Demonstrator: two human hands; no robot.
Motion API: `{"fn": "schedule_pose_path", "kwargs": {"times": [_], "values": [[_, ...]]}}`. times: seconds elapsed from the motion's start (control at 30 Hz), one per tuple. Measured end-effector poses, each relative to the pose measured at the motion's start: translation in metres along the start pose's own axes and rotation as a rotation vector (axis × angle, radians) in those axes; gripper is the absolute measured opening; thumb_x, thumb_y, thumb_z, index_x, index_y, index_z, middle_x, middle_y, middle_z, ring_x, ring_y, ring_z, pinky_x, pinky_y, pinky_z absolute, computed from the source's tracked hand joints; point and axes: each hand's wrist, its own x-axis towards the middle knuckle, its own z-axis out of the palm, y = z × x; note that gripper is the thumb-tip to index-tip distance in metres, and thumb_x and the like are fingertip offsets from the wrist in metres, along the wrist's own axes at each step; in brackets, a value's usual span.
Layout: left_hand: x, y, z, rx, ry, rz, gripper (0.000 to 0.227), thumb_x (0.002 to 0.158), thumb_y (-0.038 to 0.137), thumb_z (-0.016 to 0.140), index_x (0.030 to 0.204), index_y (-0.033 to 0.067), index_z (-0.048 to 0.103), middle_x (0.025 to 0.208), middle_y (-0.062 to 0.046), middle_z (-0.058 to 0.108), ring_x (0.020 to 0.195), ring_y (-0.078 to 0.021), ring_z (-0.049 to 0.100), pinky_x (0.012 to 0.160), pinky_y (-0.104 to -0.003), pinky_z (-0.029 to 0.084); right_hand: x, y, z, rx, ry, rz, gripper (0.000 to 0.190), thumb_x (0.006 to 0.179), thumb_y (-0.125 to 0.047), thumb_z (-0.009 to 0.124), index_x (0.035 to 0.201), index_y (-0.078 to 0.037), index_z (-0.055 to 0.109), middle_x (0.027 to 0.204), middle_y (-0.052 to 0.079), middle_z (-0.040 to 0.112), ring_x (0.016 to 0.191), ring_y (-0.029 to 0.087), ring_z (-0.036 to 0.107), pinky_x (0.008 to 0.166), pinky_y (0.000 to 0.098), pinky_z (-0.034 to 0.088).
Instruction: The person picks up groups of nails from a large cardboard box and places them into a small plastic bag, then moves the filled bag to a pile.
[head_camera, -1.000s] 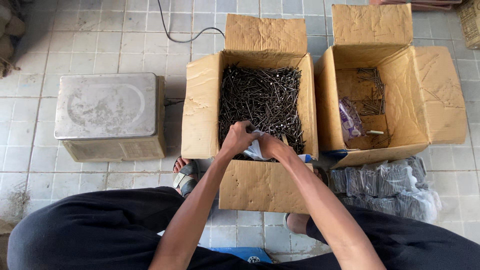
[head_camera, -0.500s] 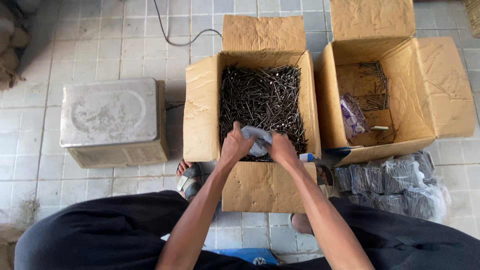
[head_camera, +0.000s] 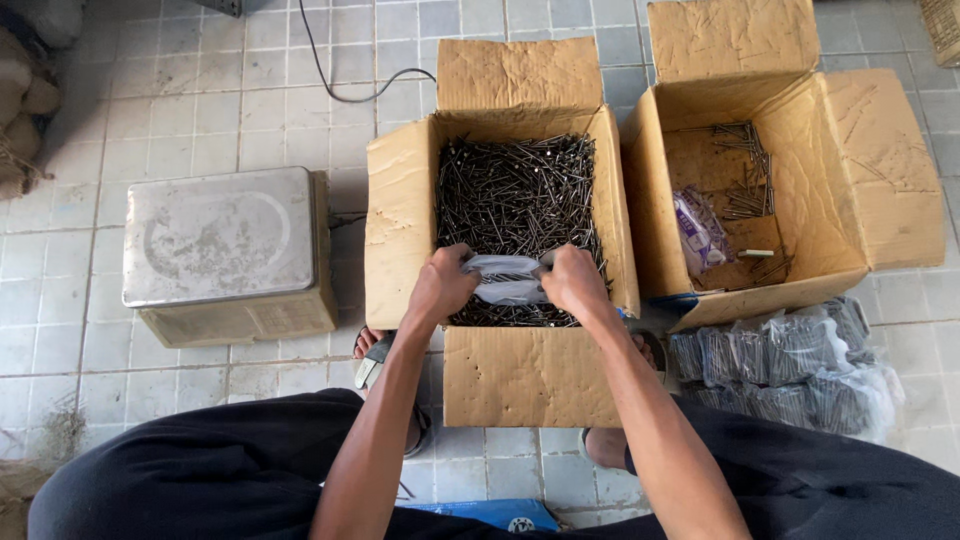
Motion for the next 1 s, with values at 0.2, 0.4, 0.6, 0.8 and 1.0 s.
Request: {"fn": "schedule_pose_path", "kwargs": {"times": [0.2,0.4,0.6,0.8,1.0], "values": [[0.009,-0.012,0.008,0.021,0.004,-0.021,0.028,0.079,0.025,0.068,0.105,0.0169,0.073,0.100,-0.017,0.071,0.107,-0.0377,0.066,0.096,-0.045,0.051,-0.003,-0.001,0.007,-0.005,0.002,0.030,0.021,0.088,-0.012,0.062,0.101,-0.005,0.076,0.098,0.022,0.073,0.098,0.043,0.068,0.082,0.0513,0.056],[0.015,-0.028,0.028,0.043,-0.020,0.020,0.029,0.080,0.021,0.066,0.105,0.0103,0.072,0.101,-0.021,0.072,0.104,-0.0401,0.067,0.092,-0.050,0.053,0.039,0.048,0.052,-0.032,0.041,0.078,0.025,0.091,-0.012,0.061,0.111,-0.004,0.073,0.099,0.021,0.073,0.093,0.038,0.071,0.081,0.0482,0.057],[-0.012,0.003,0.011,0.126,0.007,0.092,0.033,0.081,0.021,0.067,0.108,0.0029,0.063,0.101,-0.026,0.070,0.099,-0.0443,0.067,0.087,-0.054,0.054,0.028,0.037,0.046,0.049,-0.012,0.069,0.025,0.087,-0.011,0.065,0.110,-0.001,0.071,0.094,0.024,0.072,0.093,0.043,0.070,0.080,0.0510,0.056],[0.002,-0.017,0.027,0.217,0.188,0.148,0.016,0.085,0.013,0.068,0.099,0.0043,0.068,0.089,-0.019,0.072,0.092,-0.0386,0.070,0.085,-0.049,0.056,0.015,0.017,0.028,0.051,0.077,0.010,0.020,0.085,-0.002,0.063,0.103,0.000,0.073,0.090,0.024,0.072,0.086,0.042,0.071,0.072,0.0501,0.058],[0.011,-0.024,0.035,0.060,0.095,0.053,0.024,0.080,0.025,0.071,0.099,0.0112,0.065,0.085,-0.015,0.072,0.096,-0.0388,0.068,0.087,-0.052,0.054,0.006,0.012,0.016,0.103,0.106,0.004,0.024,0.090,0.000,0.062,0.113,0.004,0.069,0.104,0.028,0.070,0.097,0.044,0.069,0.080,0.0495,0.058]]}}
